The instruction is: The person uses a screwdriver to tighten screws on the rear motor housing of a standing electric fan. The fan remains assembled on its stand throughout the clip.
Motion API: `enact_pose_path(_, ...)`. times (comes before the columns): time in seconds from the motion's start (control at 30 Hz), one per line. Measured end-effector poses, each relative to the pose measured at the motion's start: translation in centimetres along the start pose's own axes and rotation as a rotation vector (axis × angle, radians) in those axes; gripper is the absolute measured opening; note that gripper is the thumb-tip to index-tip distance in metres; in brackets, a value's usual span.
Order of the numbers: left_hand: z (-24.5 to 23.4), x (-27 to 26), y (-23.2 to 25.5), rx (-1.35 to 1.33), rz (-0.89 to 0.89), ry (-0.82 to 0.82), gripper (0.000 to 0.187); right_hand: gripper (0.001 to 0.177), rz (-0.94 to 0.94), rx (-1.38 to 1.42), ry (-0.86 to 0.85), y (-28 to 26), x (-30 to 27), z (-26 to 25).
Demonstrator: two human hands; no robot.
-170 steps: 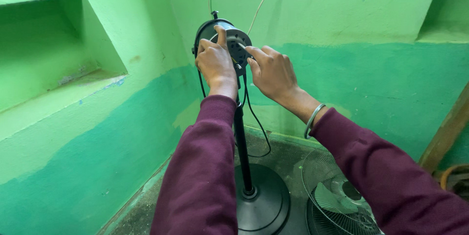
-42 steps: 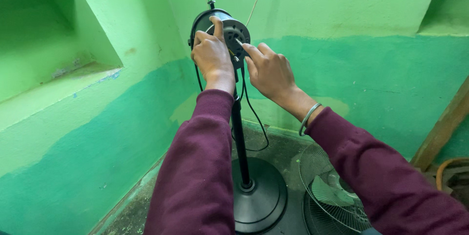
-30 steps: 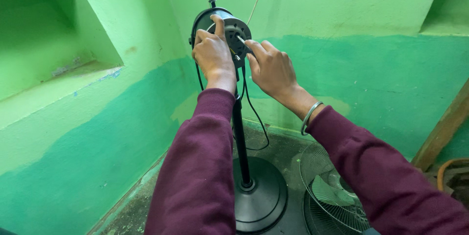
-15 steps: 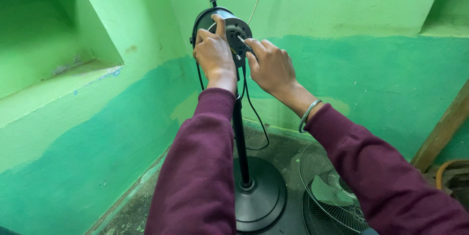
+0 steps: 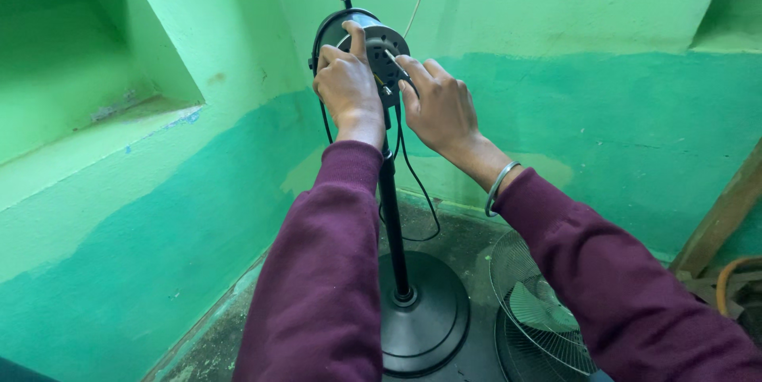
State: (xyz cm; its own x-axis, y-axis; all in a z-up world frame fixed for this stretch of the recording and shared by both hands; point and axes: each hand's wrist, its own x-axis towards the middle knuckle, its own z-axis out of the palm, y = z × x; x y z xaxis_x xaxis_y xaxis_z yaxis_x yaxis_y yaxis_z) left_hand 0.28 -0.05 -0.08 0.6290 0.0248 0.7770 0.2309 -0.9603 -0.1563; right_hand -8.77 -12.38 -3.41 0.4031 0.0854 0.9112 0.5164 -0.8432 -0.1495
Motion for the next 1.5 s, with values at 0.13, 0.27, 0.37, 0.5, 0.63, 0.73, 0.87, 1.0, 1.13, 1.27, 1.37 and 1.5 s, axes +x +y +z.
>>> enact_pose_path(0.13, -0.2, -0.2, 0.0, 0.013, 0.013, -0.031, 0.075, 0.038, 0.038, 0.009, -0.053, 0.5, -0.2, 0.3)
enact_pose_path(0.27, -0.8, -0.5, 0.1, 0.098, -0.005, -0.013, 0.073, 0.035, 0.038, 0.131, 0.06, 0.8, -2.4, 1.2)
enact_pose_path(0.37, -1.4, -0.4, -0.2, 0.138, 0.014, -0.024, 0.074, 0.033, 0.036, 0.219, 0.159, 0.6, -4.6, 2.0)
enact_pose_path(0.5, -1.4, -0.5, -0.7, 0.145, 0.048, -0.045, 0.077, 0.036, 0.476, 0.396, -0.003, 0.4, -8.0, 2.9)
enact_pose_path(0.63, -1.3, -0.5, -1.1, 0.111, 0.05, -0.051, 0.081, 0.037, 0.702, 0.857, -0.06, 0.3, -11.1, 2.8)
enact_pose_path(0.73, -1.3, -0.9, -1.5, 0.072, 0.06, -0.066, 0.084, 0.038, 0.746, 1.044, -0.088, 0.6, -14.1, 2.6)
enact_pose_path(0.87, -2.1, -1.3, -2.2, -0.04, 0.061, -0.036, 0.093, 0.036, 0.828, 1.137, -0.107, 1.5, -15.9, 2.5)
enact_pose_path(1.0, -3.3, -3.5, -3.9, -0.399, 0.036, -0.042, 0.106, 0.033, 0.841, 1.21, -0.122, 1.9, -16.3, 1.6)
enact_pose_path(1.13, -3.3, -11.0, -4.6, -0.838, -0.053, 0.212, 0.097, 0.03, 0.772, 1.243, -0.115, 1.8, -16.6, 1.0)
enact_pose_path(1.27, -2.5, -18.7, -3.3, -1.411, -0.153, -0.125, 0.049, 0.029, 0.673, 1.214, -0.135, 1.3, -16.6, 1.3)
enact_pose_path(1.37, -1.6, -22.0, -3.5, -1.721, -0.225, -0.275, 0.032, 0.029, 0.659, 1.183, -0.209, 0.8, -17.1, 1.4)
enact_pose_path(1.5, 0.2, -23.6, -3.9, -2.016, -0.271, -0.373, 0.025, 0.032, 0.625, 1.138, -0.277, 0.6, -17.3, 1.6)
